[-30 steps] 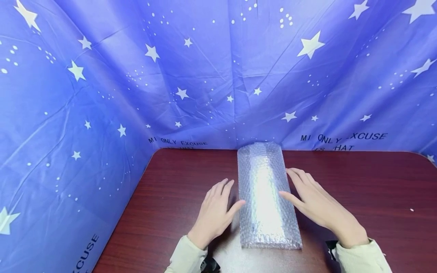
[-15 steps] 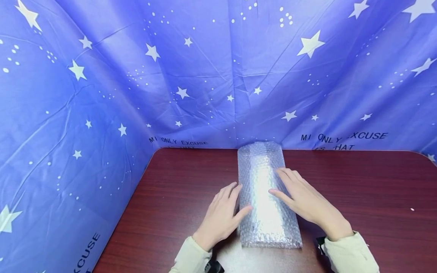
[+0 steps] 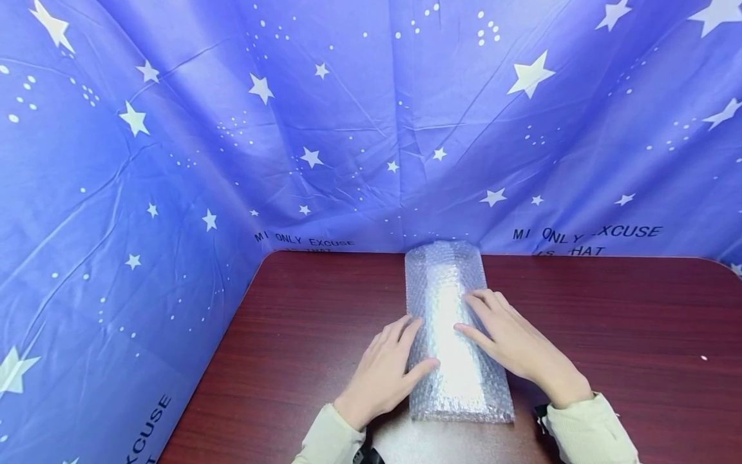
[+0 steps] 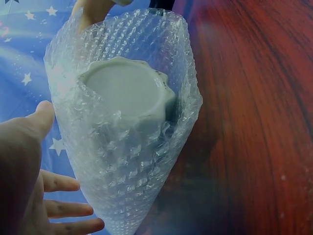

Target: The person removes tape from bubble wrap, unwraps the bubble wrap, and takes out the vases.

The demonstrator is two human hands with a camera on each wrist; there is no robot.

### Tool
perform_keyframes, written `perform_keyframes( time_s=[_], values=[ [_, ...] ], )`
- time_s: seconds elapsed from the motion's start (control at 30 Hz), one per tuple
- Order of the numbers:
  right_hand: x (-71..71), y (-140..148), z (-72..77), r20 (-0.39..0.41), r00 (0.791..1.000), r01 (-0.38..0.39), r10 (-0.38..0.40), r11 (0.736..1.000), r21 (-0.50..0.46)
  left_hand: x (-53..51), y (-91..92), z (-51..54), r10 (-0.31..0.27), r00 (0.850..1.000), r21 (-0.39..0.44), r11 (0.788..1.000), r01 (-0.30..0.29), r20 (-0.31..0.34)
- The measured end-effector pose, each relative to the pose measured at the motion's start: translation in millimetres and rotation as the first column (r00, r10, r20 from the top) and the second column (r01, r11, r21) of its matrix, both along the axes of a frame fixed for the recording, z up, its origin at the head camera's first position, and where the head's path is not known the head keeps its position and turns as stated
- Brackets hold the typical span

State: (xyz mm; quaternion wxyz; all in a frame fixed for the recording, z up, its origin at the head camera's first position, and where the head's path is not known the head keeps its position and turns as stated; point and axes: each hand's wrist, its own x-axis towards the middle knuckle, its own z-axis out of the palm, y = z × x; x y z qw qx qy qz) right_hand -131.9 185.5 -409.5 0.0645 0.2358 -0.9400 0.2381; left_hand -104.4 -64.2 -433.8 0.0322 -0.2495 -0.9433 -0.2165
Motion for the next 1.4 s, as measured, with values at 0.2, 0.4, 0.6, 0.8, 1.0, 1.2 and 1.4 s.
perform_keyframes(
  time_s=[0.2, 0.4, 0.6, 0.8, 1.0, 1.2, 1.4],
  values=[
    [-1.7, -0.6, -2.6, -0.046, 0.999, -0.006, 0.006, 1.000, -0.002, -0.1, 0.9, -1.4, -0.008, 1.000, -0.001, 1.000, 0.008, 0.003],
    [-2.1, -2.1, -2.6, -0.070, 0.998, -0.009, 0.008, 1.000, -0.007, 0.6, 0.9, -1.2, -0.011, 1.000, 0.000, 1.000, 0.011, 0.012],
    [-1.5, -3.0, -2.6, -0.110, 0.994, -0.013, 0.012, 1.000, -0.009, 1.1, 0.6, -1.1, -0.012, 1.000, -0.001, 1.000, 0.012, 0.014],
    [-2.7, -2.6, -3.6, -0.155, 0.988, -0.023, 0.021, 1.000, -0.005, 0.6, 0.7, -1.2, -0.016, 1.000, 0.000, 1.000, 0.016, 0.015],
    [-3.2, -2.9, -3.0, -0.183, 0.983, -0.027, 0.026, 1.000, -0.005, 0.2, 0.7, -0.3, -0.021, 1.000, 0.007, 1.000, 0.021, 0.009],
    [-2.5, -3.6, -2.6, -0.186, 0.982, -0.027, 0.022, 0.999, -0.024, 0.3, 0.4, 0.7, -0.020, 0.999, 0.003, 1.000, 0.020, 0.027],
    [-2.3, -4.6, -4.0, -0.149, 0.989, -0.028, 0.022, 0.999, -0.041, -0.2, 0.5, -0.5, -0.023, 0.999, -0.009, 1.000, 0.023, 0.026]
  ],
)
